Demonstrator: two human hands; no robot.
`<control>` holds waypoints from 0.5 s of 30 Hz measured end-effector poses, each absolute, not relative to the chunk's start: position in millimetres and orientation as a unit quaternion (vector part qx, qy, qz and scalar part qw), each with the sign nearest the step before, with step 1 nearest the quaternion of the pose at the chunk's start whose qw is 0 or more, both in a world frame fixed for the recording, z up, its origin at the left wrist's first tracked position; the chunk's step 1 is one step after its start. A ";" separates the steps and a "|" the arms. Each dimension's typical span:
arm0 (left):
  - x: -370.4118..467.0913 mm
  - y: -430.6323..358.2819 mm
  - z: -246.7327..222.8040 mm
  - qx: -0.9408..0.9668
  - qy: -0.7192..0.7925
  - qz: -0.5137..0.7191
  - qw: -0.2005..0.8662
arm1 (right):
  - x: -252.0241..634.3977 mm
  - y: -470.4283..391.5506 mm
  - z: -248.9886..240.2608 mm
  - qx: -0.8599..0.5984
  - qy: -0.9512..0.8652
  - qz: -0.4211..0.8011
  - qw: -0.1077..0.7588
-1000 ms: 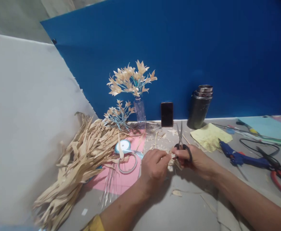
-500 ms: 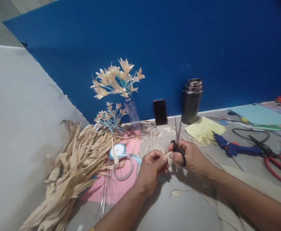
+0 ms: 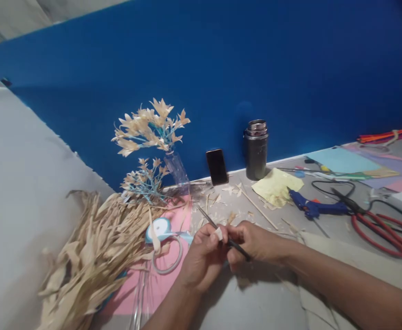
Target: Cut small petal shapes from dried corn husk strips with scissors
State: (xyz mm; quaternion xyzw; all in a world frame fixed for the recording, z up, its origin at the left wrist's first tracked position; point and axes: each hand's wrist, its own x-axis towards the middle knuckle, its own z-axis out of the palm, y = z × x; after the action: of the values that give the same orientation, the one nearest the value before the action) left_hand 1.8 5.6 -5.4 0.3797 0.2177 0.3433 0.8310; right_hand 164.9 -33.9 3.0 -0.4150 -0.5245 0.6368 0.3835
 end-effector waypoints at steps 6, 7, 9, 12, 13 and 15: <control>2.8 6.2 -9.4 0.385 0.199 0.362 0.825 | 176.5 -30.9 8.1 -0.370 -0.570 0.645 0.349; 2.8 5.4 -8.6 0.385 0.198 0.365 0.824 | 178.6 -30.8 8.5 -0.376 -0.578 0.635 0.348; 2.5 3.4 -6.5 0.383 0.195 0.375 0.821 | 181.7 -31.3 9.0 -0.387 -0.584 0.628 0.339; 0.9 1.5 -4.3 0.388 0.169 0.369 0.827 | 182.9 -33.4 10.2 -0.361 -0.572 0.670 0.306; 0.4 1.5 -3.6 0.392 0.159 0.364 0.830 | 182.2 -34.2 10.8 -0.358 -0.574 0.671 0.302; -0.1 2.6 -1.3 0.393 0.153 0.364 0.831 | 180.6 -35.0 12.4 -0.384 -0.590 0.632 0.322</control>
State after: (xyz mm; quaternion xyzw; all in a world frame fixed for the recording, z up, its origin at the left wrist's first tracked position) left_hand -0.1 2.6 -1.3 0.3931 0.1527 0.3638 0.8305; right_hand 180.6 -35.0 12.4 -0.3843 -0.5903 0.6323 0.3224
